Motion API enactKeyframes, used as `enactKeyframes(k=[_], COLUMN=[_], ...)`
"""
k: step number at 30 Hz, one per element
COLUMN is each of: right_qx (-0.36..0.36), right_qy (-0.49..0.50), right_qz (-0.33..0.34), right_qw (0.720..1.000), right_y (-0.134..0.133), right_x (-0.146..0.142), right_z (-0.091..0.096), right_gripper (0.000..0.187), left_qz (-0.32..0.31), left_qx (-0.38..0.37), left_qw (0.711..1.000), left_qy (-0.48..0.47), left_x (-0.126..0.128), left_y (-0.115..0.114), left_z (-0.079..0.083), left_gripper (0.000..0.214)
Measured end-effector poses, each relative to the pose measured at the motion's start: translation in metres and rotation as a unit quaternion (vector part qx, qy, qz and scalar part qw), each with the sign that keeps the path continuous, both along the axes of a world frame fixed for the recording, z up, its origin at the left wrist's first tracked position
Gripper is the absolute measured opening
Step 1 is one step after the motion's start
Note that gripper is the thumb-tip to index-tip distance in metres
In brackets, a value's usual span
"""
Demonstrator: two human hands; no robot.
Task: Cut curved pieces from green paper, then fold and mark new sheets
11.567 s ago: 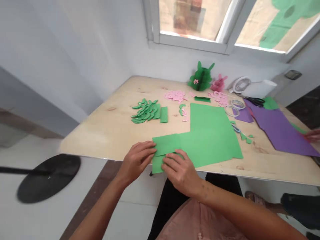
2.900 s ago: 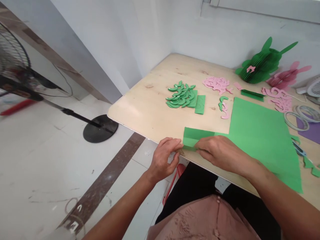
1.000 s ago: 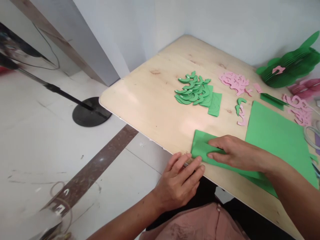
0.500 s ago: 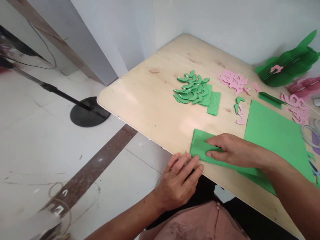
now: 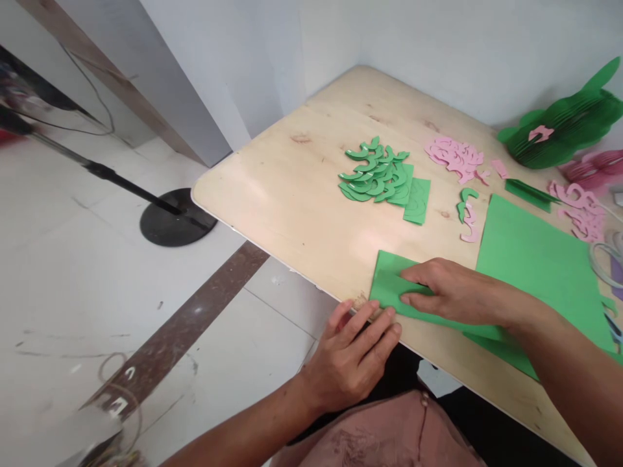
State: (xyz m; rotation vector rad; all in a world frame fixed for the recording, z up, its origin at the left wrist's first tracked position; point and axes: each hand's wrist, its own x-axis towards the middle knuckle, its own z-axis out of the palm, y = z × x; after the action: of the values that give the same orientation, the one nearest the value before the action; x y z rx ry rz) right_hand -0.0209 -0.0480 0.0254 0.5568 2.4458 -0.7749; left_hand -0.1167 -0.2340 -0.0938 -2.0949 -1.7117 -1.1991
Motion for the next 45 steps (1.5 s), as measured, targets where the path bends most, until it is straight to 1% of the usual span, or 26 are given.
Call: enactKeyframes(k=[9, 17, 23, 38, 45], right_qx=[0.003, 0.007, 0.012, 0.016, 0.018], right_qy=[0.008, 0.005, 0.000, -0.001, 0.003], right_qz=[-0.005, -0.003, -0.001, 0.001, 0.002], right_qw=[1.000, 1.000, 1.000, 1.000, 1.000], right_y=[-0.0004, -0.0016, -0.0012, -0.0004, -0.0010], right_x=[0.0020, 0.0021, 0.0021, 0.0042, 0.0021], right_z=[-0.0009, -0.0004, -0.0012, -0.0044, -0.0027], right_gripper=[0.026, 0.027, 0.027, 0.027, 0.026], left_qz=[-0.008, -0.022, -0.021, -0.020, -0.016], left_qx=[-0.005, 0.018, 0.024, 0.003, -0.007], left_qw=[1.000, 0.999, 0.999, 0.999, 1.000], left_qy=[-0.006, -0.034, -0.044, -0.033, -0.023], left_x=[0.0007, 0.0002, -0.0008, -0.0001, -0.0001], left_y=[0.0003, -0.0007, -0.0013, -0.0008, -0.0012], left_z=[-0.0006, -0.0035, -0.0038, -0.0014, -0.0002], left_gripper=[0.037, 0.034, 0.033, 0.034, 0.034])
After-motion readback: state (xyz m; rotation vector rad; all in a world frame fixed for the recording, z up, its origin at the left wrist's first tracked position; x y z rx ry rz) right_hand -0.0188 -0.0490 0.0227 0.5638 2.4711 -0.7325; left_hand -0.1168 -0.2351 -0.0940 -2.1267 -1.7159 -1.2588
